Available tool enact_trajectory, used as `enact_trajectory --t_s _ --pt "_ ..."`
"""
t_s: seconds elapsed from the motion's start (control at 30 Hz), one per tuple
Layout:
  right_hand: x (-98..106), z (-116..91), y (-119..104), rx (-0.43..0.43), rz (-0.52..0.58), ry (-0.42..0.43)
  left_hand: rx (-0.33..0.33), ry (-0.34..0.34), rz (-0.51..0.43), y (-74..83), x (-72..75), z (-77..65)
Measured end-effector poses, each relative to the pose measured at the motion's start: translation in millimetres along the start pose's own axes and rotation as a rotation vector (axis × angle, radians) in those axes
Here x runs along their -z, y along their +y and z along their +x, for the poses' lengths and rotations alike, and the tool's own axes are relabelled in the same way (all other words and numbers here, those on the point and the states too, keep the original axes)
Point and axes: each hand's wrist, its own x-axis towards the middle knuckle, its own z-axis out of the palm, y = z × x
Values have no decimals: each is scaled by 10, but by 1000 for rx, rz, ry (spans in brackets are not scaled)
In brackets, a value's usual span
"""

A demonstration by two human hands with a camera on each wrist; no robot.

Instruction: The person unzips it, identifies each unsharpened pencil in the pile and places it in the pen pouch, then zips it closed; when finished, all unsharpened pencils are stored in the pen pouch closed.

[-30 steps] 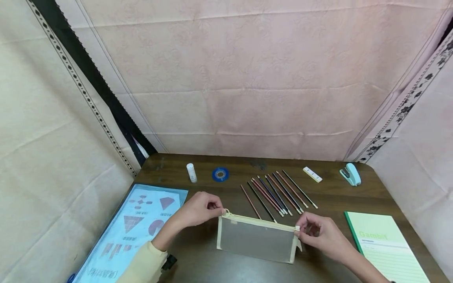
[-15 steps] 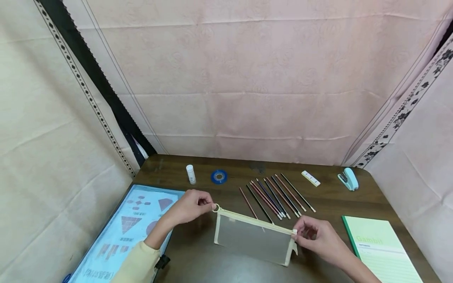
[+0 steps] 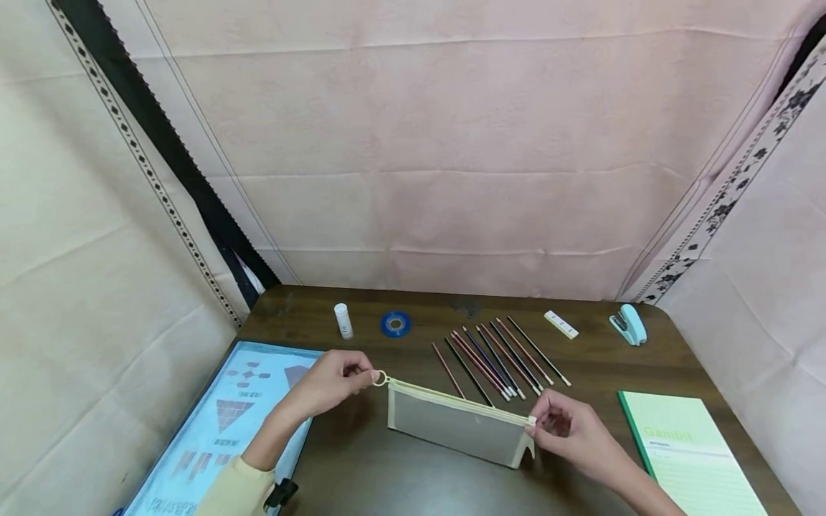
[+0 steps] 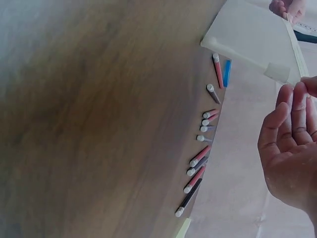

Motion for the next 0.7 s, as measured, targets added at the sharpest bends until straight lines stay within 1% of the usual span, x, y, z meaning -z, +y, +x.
enact_trajectory --t_s 0.1,0.17,0.3,0.37,0.5,0.57,0.63,0.7 --pt "-38 3 -12 6 35 -4 16 18 -32 16 8 -48" --pt "-59 -2 -21 -1 40 3 35 38 -54 21 -11 -64" --pt "-93 -10 -37 -10 26 38 62 72 -97 25 -99 -82" --pt "-110 -10 -48 -8 16 58 57 72 -113 34 -153 -88" --pt "-143 -10 -81 -20 4 69 27 27 -115 49 -257 -94" --pt "-160 -7 -92 -23 -3 62 16 -10 -113 54 -303 -93" --pt "-178 -6 -104 -30 -3 55 22 -56 -106 62 -355 -96" --pt "-198 -7 -112 -18 -1 50 40 -117 -107 75 -417 -98"
